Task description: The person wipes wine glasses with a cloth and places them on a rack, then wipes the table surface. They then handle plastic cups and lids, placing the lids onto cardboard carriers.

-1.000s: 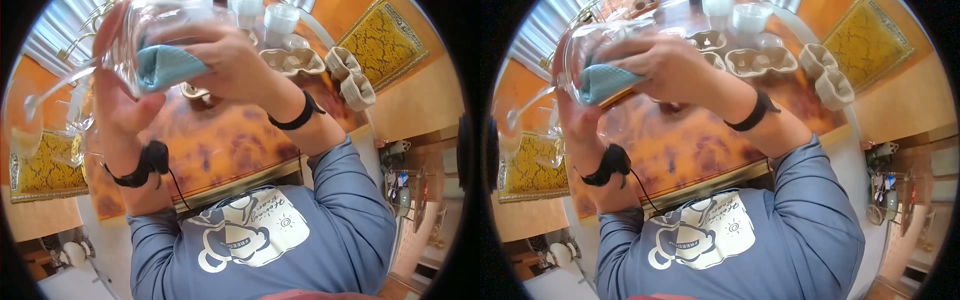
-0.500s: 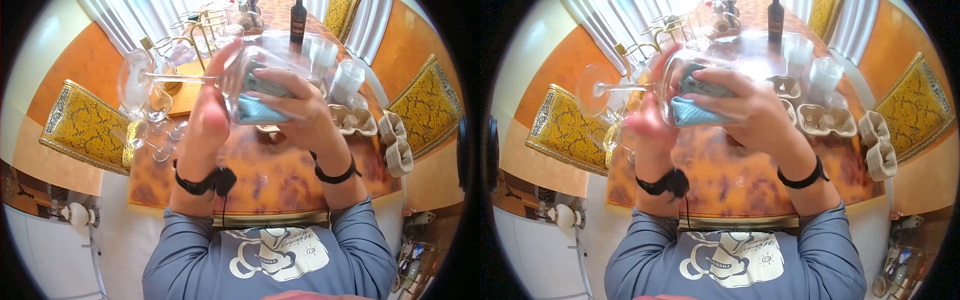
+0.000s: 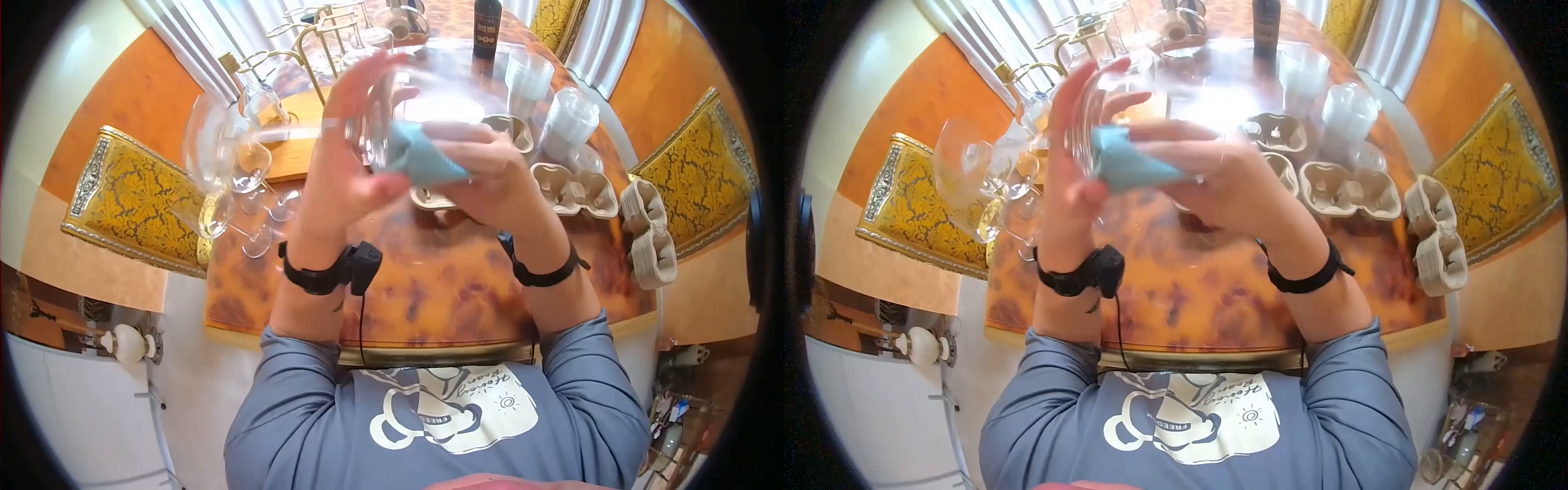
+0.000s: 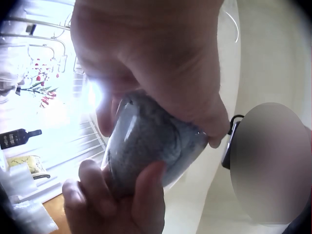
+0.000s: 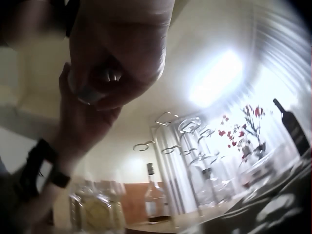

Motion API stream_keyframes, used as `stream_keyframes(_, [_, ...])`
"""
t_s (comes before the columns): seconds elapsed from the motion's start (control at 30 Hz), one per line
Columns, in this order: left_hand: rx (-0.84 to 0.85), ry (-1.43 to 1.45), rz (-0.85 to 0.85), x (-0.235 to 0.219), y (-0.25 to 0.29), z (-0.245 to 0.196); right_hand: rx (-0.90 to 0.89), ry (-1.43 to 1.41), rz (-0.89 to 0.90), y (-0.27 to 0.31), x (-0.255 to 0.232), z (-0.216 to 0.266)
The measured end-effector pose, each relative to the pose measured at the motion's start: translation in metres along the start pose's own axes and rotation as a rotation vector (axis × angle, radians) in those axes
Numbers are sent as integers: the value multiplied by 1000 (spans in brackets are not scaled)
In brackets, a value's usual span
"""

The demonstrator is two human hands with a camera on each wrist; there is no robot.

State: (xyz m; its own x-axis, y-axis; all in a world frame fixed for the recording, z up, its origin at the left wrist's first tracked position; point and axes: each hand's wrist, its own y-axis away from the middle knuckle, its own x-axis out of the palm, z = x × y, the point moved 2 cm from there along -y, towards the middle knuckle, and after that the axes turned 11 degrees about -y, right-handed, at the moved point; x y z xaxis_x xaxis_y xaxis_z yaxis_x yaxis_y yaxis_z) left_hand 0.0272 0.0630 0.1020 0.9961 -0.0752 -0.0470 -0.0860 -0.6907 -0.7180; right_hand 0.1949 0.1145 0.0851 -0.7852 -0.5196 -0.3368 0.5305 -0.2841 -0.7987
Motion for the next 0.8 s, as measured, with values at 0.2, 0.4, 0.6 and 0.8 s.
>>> stream_keyframes(0.2, [-270, 48, -234, 3, 7, 5, -149, 469, -141, 0, 9, -1])
stream_keyframes(0.4, [305, -279, -10, -6, -2, 14, 458, -689, 28, 19, 0, -5])
stream_keyframes(0.6, [-355, 248, -193, 5, 10, -4, -159, 258, 23, 1, 6, 8])
stream_keyframes(0.8, [206, -249, -76, -2, 4, 11, 85, -206, 27, 9, 5, 4])
